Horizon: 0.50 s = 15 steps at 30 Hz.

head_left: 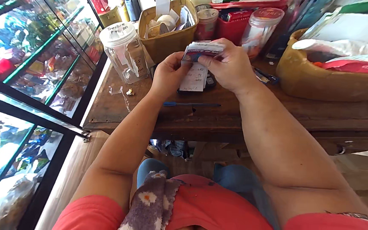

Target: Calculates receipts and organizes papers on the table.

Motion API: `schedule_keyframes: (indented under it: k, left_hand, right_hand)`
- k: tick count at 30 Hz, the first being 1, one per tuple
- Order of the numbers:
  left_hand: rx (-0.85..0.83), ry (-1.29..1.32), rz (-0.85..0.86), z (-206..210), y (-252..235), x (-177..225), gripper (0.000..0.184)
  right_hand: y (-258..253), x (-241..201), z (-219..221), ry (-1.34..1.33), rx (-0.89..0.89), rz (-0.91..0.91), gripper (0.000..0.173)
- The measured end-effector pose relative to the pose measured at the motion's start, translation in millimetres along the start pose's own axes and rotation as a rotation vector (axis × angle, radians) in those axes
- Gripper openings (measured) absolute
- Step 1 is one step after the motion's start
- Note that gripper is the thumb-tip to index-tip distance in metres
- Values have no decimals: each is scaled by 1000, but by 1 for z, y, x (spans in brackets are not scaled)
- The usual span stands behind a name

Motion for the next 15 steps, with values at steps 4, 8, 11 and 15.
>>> schedule_keyframes:
  k: [4,8,11,15]
  left_hand:
    - [197,21,-17,-25,-1,-4,18]
    - [338,68,-8,-45,1,-4,18]
    - [361,57,-18,-49,2,-4,19]
    - [350,38,-16,-48,4,-1,19]
  right_hand:
    - [-2,2,0,-12,-29,78,53]
    - [1,0,-3,54,-8,68,48]
    - [3,-9,1,132,-18,-15,35]
    - [3,-11,6,146,-26,-93,29]
Point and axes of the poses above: each hand's wrist, its own y-axis away from the middle knuckle, its own z-axis out of the palm, x = y × z, the point moved 9 cm from there along -y, towards the middle knuckle, and after that the axes turned 9 degrees about -x, right-handed, at the moved point
